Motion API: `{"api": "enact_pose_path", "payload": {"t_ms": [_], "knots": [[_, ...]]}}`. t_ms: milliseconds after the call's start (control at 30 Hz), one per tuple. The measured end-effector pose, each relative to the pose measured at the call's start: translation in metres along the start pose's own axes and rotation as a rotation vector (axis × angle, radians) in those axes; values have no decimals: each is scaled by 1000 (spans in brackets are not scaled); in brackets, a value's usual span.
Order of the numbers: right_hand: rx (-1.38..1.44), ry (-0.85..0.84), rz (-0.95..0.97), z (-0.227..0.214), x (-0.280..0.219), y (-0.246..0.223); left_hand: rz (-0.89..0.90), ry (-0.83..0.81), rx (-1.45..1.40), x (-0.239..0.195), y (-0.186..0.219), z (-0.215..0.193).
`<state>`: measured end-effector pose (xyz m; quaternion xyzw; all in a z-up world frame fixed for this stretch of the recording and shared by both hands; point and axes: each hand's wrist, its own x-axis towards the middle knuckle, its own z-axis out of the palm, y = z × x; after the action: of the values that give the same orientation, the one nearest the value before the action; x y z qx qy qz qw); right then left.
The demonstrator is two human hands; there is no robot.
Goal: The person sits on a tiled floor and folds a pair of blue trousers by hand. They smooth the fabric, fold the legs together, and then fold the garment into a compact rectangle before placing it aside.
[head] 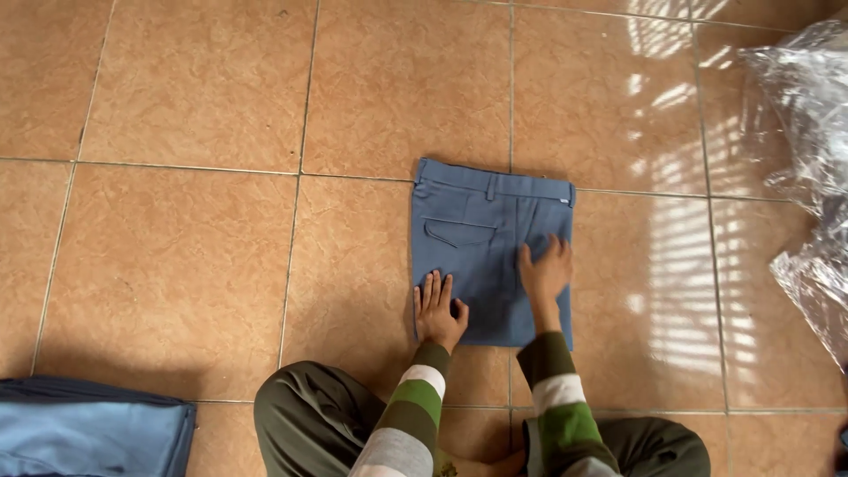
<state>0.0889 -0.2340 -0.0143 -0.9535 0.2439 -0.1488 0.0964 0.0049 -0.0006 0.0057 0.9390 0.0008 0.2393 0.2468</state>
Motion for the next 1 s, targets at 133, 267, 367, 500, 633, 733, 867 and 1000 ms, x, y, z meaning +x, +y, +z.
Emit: {"api": "enact_pose_path", "payload": {"t_ms": [133,267,367,500,633,733,867,1000], "knots": [[80,-293,265,-53,-44,38,13,48,-18,1,-4,-3],[161,-460,319,-44,-58,80,-250,101,51,6,-9,-19],[264,-544,340,-53,-60,77,-516,-79,130,8,-18,-28],[714,-739,666,-110,-56,34,-803,-615,-182,11,-40,-22],[959,-823,875,-238,-61,-45,-731,-774,-98,16,-84,13],[1031,-884,904,-230,-67,-32,-634,-1013,-170,56,-62,-77],[473,-921,547,-152,-95,33,-520,-1125,-30,46,-68,-98],[-134,-468,37,-174,-102,-1,-260,-669,227,49,-22,-107]]}}
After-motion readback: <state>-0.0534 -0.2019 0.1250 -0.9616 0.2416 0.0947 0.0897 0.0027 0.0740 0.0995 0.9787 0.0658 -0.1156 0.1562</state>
